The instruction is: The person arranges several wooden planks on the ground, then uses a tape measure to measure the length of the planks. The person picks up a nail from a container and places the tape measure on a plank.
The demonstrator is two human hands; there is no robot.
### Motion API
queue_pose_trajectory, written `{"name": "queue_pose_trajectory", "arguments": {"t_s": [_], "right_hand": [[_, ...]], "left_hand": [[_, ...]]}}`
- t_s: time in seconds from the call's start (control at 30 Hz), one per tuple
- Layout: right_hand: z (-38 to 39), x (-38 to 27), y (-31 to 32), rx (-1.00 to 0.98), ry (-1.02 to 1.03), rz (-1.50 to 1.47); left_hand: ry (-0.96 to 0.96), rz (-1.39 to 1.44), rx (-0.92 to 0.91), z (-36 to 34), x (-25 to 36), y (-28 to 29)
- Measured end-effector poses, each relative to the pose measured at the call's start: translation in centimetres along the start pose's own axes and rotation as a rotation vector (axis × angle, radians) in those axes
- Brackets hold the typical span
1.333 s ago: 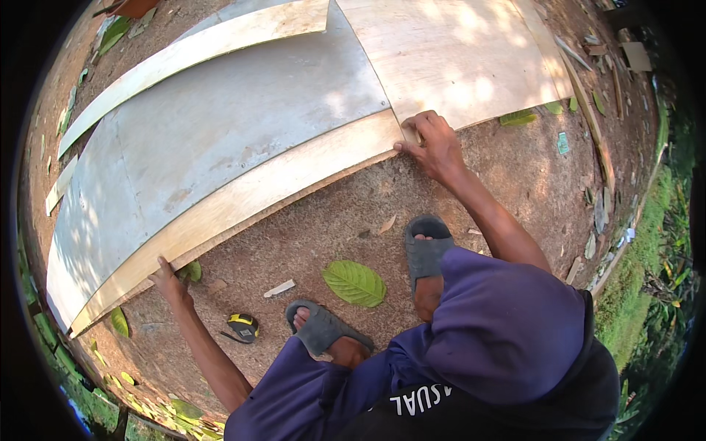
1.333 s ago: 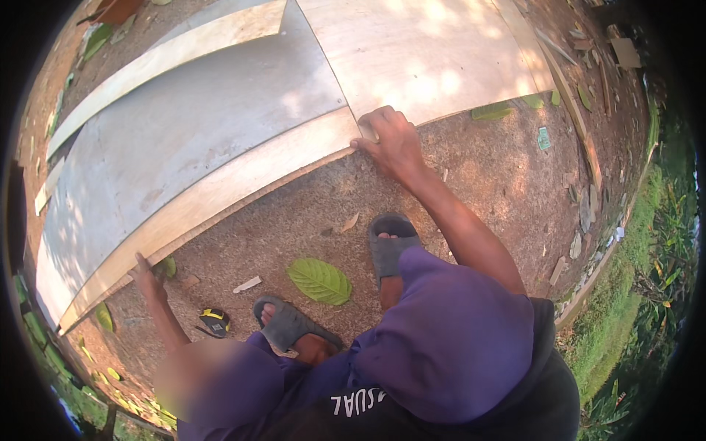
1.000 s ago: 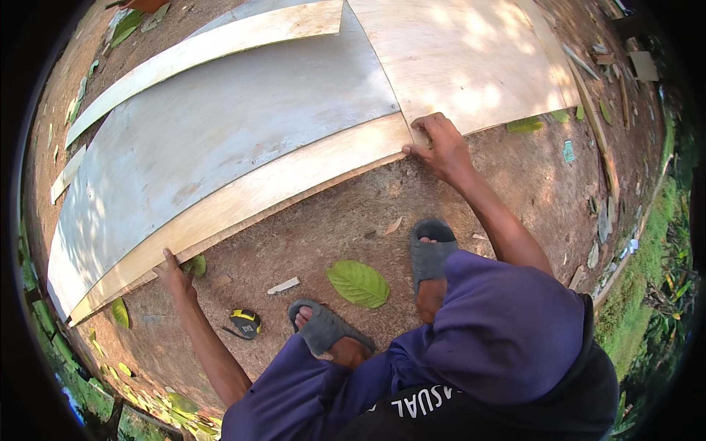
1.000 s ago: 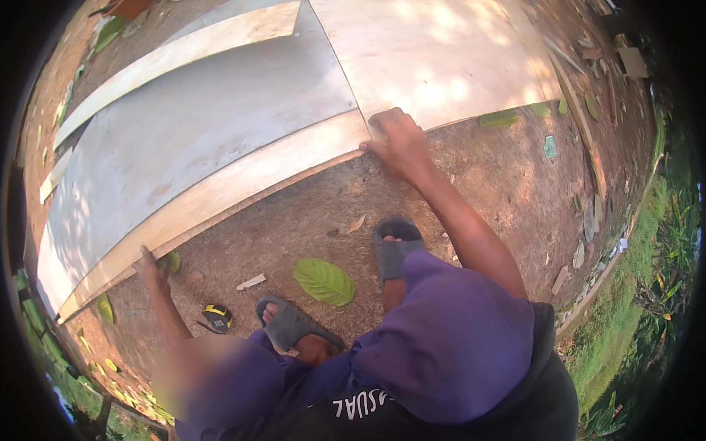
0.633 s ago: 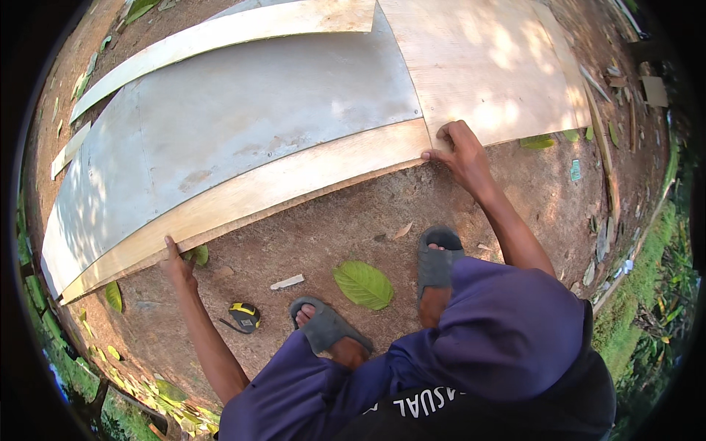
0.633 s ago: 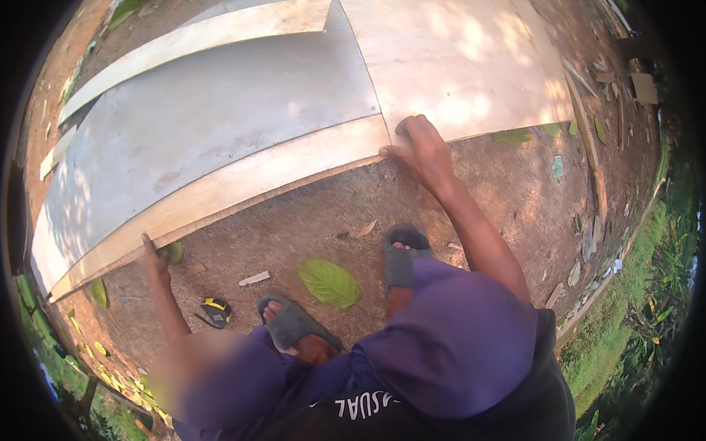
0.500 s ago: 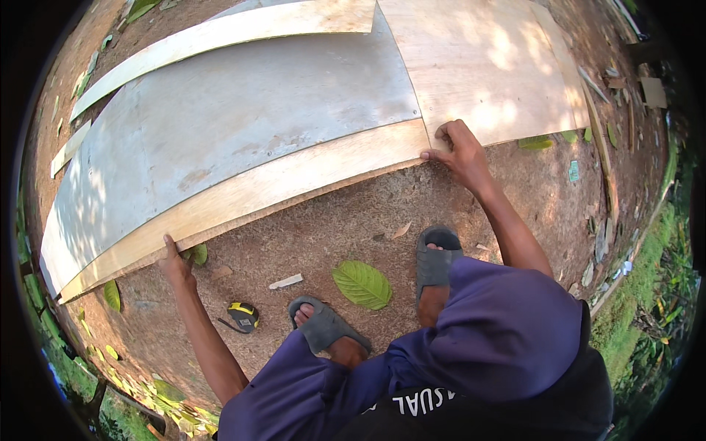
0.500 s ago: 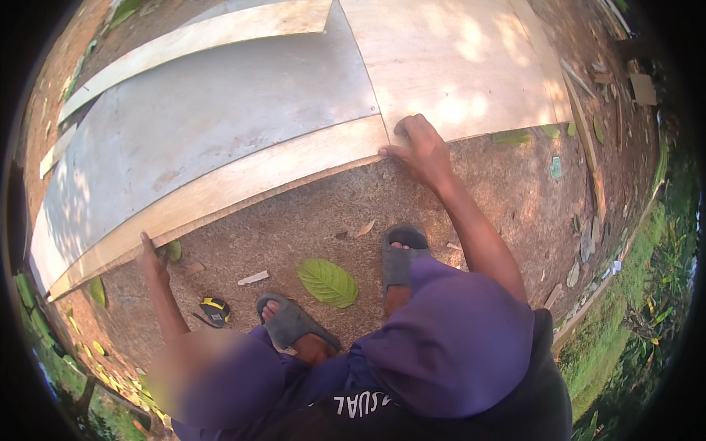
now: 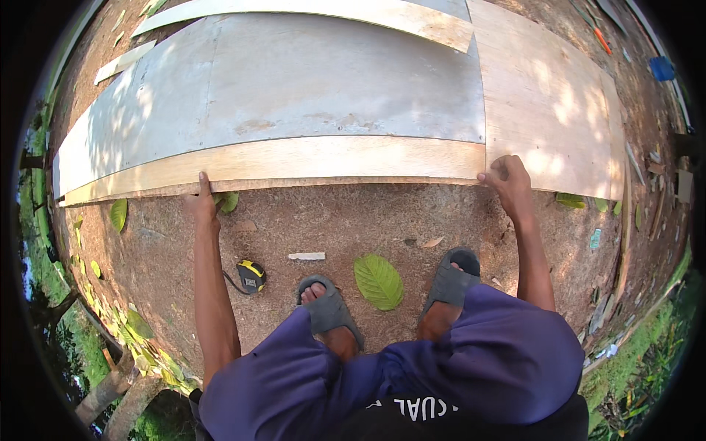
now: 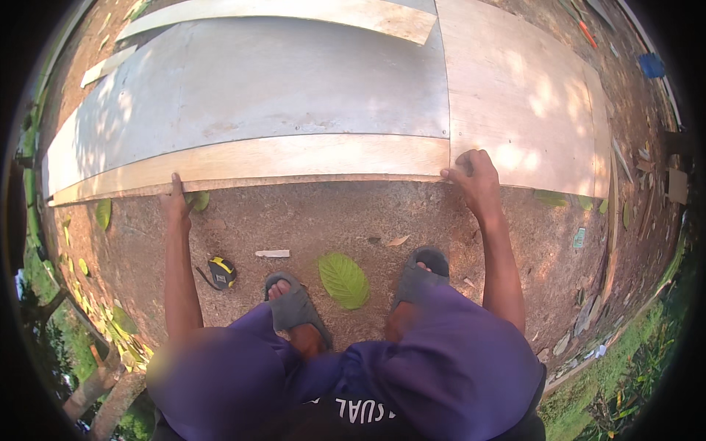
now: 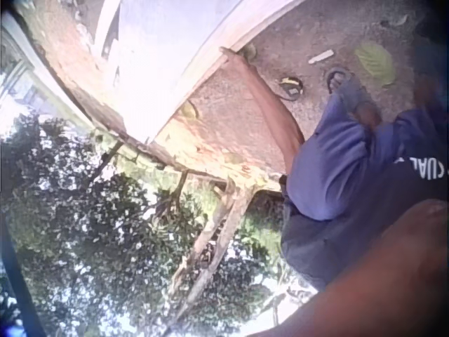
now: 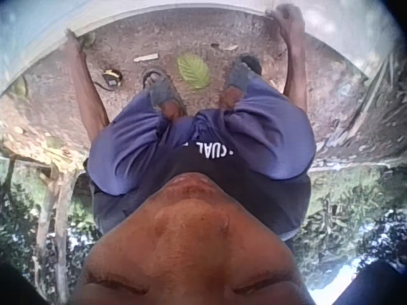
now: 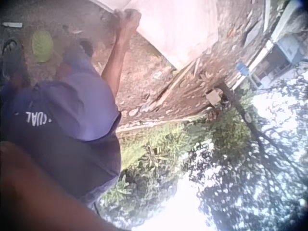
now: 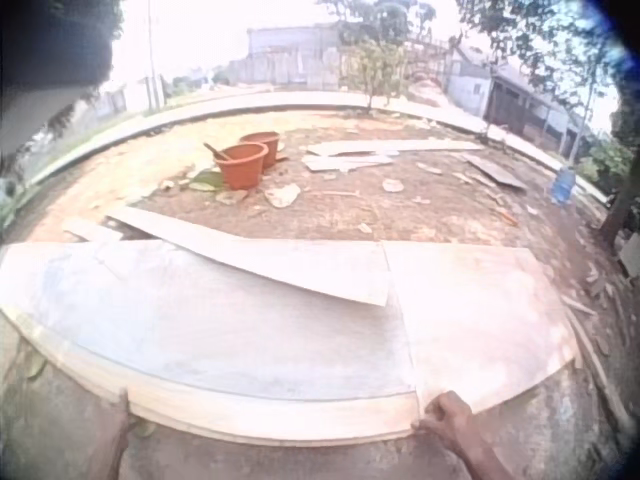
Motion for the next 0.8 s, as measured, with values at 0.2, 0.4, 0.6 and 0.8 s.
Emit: {"name": "queue_pose_trajectory", "arguments": {"t_s": [0.2,0.4,0.6,0.8], "right_hand": [[0.1,0.0,-1.4,0.019,0.018,-0.01],[0.4,1.5,-1.1,0.032,0.026,0.019],[0.3,2.0,-1.4,0.08,0.163,0.051],[-0.1,2.5,-1.1,0.052,0.145,0.06]], "left_hand": [[-0.011,-0.075,0.17,-0.9,-2.6,1.0],[-0.411,-0.698,0.193,6.8,0.5,-3.5],[-0.399,-0.877,0.051,8.3,0.7,-4.9],[-0.388,-0.846,-0.01,8.2,1.2,-4.8]]}}
Point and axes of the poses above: each hand's wrist, its own z-axis away from the middle knuckle, its own y-axis out of the back of the hand, x = y × z, the point moved 2 cm from there along -z, towards the middle knuckle, and after that the axes turned 14 degrees about -z, right-handed, at the moved point
